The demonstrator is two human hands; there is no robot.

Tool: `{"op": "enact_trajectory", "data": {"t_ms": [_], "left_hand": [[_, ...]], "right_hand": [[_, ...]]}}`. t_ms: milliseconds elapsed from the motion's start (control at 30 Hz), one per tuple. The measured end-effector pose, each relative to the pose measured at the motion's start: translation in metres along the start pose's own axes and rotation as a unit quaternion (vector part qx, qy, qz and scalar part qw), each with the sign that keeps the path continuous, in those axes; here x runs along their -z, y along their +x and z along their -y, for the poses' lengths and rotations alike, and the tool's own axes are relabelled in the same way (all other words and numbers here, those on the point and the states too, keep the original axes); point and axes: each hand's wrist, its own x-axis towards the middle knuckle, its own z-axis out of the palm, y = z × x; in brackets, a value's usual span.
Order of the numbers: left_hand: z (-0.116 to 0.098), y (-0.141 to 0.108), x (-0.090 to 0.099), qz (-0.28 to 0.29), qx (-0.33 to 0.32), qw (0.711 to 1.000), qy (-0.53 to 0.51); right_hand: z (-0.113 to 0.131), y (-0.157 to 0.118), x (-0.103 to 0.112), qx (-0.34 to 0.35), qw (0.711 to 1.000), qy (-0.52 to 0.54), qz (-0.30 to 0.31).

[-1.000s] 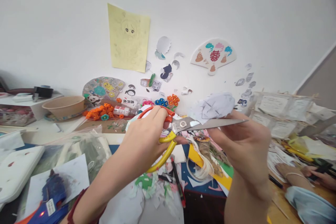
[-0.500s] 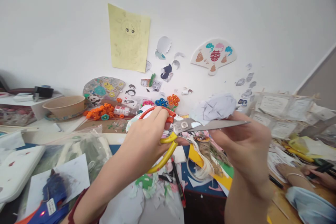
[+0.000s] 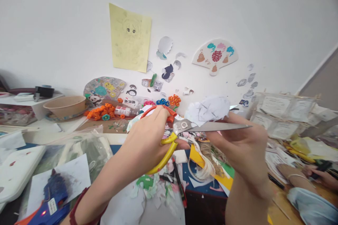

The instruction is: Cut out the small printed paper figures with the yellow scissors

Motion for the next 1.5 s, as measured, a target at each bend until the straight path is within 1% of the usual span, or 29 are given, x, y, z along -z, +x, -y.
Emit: {"op": "enact_trajectory", "data": {"t_ms": [300, 500, 767, 900, 1100, 1300, 1500], "left_hand": [[-0.0002, -0.0005, 0.0005, 0.012, 0.006, 1.0, -0.017], [-0.001, -0.0036, 0.0021, 0.008, 0.002, 1.0, 0.029], [-0.0003, -0.0041, 0.002, 0.003, -0.004, 0.999, 0.048], [-0.0009, -0.004, 0.0017, 0.011, 0.007, 0.999, 0.039], [0.0009, -0.0029, 0.0006, -0.011, -0.024, 0.999, 0.02], [0.0027, -0.0016, 0.001, -0.008, -0.014, 1.0, 0.027], [0.0038, -0.003, 0.002, -0.006, -0.027, 1.0, 0.012]], "right_hand": [[-0.0045, -0.002, 0.0014, 0.004, 1.0, 0.009, 0.006], [-0.0021, -0.001, -0.0001, -0.006, 1.0, 0.014, 0.002], [-0.0037, -0.0022, 0.0014, -0.004, 1.0, 0.015, 0.0], [-0.0039, -0.0025, 0.0016, -0.001, 1.0, 0.031, 0.003], [-0.0061, -0.0036, 0.0029, -0.006, 1.0, 0.027, 0.004], [-0.0047, -0.004, 0.0008, -0.009, 0.999, 0.039, 0.018], [-0.0043, -0.0033, 0.0004, -0.004, 1.0, 0.028, 0.012]]}}
